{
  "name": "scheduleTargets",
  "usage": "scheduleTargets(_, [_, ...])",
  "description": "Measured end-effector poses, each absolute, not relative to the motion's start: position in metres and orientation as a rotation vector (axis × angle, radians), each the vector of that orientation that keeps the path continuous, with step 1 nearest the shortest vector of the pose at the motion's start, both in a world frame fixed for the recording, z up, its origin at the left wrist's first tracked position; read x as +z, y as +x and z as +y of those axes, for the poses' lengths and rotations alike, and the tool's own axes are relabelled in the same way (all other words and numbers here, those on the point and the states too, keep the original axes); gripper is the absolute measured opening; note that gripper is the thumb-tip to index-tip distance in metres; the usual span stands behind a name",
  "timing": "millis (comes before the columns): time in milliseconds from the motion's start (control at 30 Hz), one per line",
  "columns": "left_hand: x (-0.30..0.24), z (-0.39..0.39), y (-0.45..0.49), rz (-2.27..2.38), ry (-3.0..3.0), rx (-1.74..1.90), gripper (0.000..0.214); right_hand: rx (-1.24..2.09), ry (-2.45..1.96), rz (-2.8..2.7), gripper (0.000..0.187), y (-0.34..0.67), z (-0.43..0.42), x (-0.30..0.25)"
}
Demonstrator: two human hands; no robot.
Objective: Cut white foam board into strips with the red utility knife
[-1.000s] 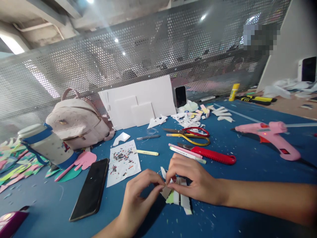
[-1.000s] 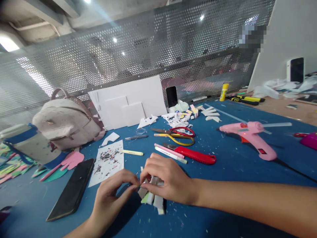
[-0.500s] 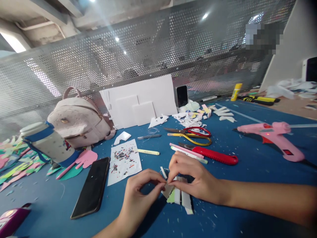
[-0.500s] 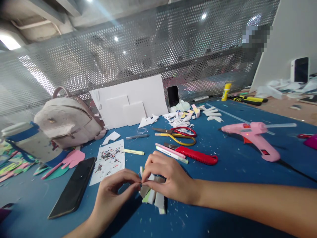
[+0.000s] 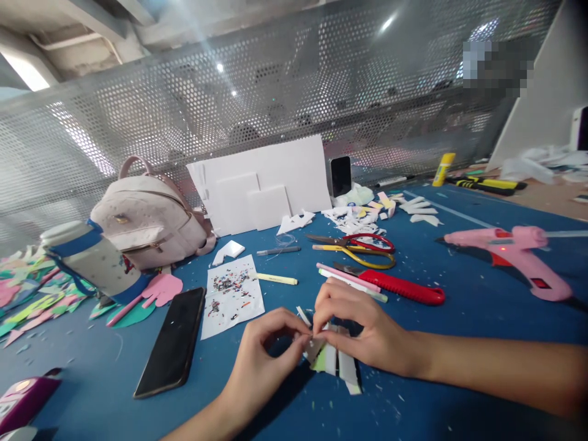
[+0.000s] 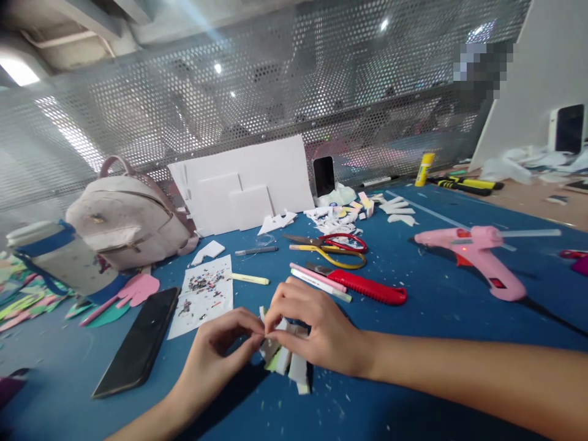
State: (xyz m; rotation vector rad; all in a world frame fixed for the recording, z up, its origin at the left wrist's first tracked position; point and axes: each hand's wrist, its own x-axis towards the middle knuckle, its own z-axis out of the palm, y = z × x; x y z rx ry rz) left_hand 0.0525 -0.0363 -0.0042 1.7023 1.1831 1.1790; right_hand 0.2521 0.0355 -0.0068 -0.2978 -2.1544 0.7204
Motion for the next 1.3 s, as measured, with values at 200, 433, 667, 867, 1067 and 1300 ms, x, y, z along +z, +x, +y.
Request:
scheduleTargets(200, [-0.005, -0.036, 0.053, 1.163, 1.676, 1.192, 0.015, 0.736, -0.316, -2.173, 0.006, 0.251, 0.035, -0.007])
scheduleTargets(433, [-0.005, -0.038, 0.053, 1.210, 1.783, 1.211, 0.015, 0.742, -0.334, -2.200, 0.006, 0.250, 0.036, -0.009])
scheduleTargets(667, [-0.003, -0.040, 0.049, 1.190, 2.077, 1.219, 0.015, 0.733, -0.357, -2.232, 0.007, 0.250, 0.038, -0.010])
scheduleTargets(867, [-0.005, -0.040, 0.045, 1.160, 2.181, 1.210, 0.014, 0.708, -0.363, -2.246, 0.008, 0.251, 0.037, -0.010])
scheduleTargets(1067, [-0.006, -0.038, 0.045, 1.164, 2.190, 1.209, 0.015, 0.695, -0.385, -2.270, 0.009, 0.251, 0.037, -0.011])
scheduleTargets(1300, [-0.008, -0.037, 0.043, 1.187, 2.205, 1.186, 0.013, 0.712, -0.415, -2.272, 0.008, 0.250, 0.038, -0.010])
